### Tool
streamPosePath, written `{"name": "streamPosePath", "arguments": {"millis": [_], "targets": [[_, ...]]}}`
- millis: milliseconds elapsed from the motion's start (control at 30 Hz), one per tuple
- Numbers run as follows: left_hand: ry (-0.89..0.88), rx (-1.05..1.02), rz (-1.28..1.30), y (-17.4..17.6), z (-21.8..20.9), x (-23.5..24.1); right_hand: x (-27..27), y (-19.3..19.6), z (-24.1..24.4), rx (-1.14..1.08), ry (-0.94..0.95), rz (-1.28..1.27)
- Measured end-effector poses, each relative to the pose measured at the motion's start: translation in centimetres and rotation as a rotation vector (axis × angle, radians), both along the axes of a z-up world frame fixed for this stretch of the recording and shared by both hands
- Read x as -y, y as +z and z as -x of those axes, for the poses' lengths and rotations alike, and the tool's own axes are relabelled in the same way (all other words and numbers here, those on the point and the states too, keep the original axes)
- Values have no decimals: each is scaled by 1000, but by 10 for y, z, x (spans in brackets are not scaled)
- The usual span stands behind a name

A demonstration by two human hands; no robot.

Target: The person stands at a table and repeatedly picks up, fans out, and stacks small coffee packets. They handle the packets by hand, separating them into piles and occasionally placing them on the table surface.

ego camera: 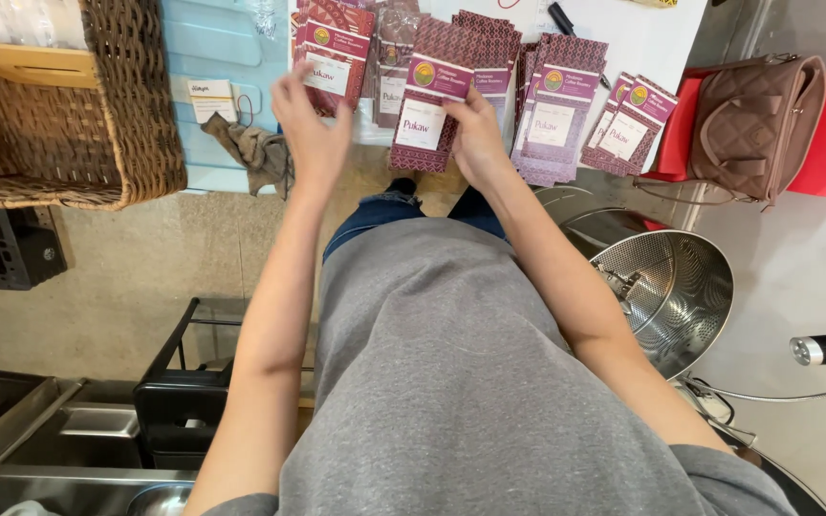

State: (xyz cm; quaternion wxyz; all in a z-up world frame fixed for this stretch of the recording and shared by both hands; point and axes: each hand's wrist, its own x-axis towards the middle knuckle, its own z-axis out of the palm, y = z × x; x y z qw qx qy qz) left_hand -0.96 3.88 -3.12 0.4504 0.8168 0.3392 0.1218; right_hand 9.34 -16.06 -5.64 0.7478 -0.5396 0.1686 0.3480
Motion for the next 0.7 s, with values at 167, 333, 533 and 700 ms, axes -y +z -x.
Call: {"name": "streamPosePath", "arguments": {"millis": [167, 333, 533, 700], "targets": [[-131, -323, -131, -45, -30, -36, -25, 25, -12, -124, 177, -140], [-94, -406, -132, -67, -57, -43, -42, -12, -10, -108, 130, -212], [-34, -413, -197, -66, -58, -44, -39, -27, -3, -130, 69, -209], [-92, -329, -103, -61, -53, -50, -41, -38, 2, -101, -8, -235]]}}
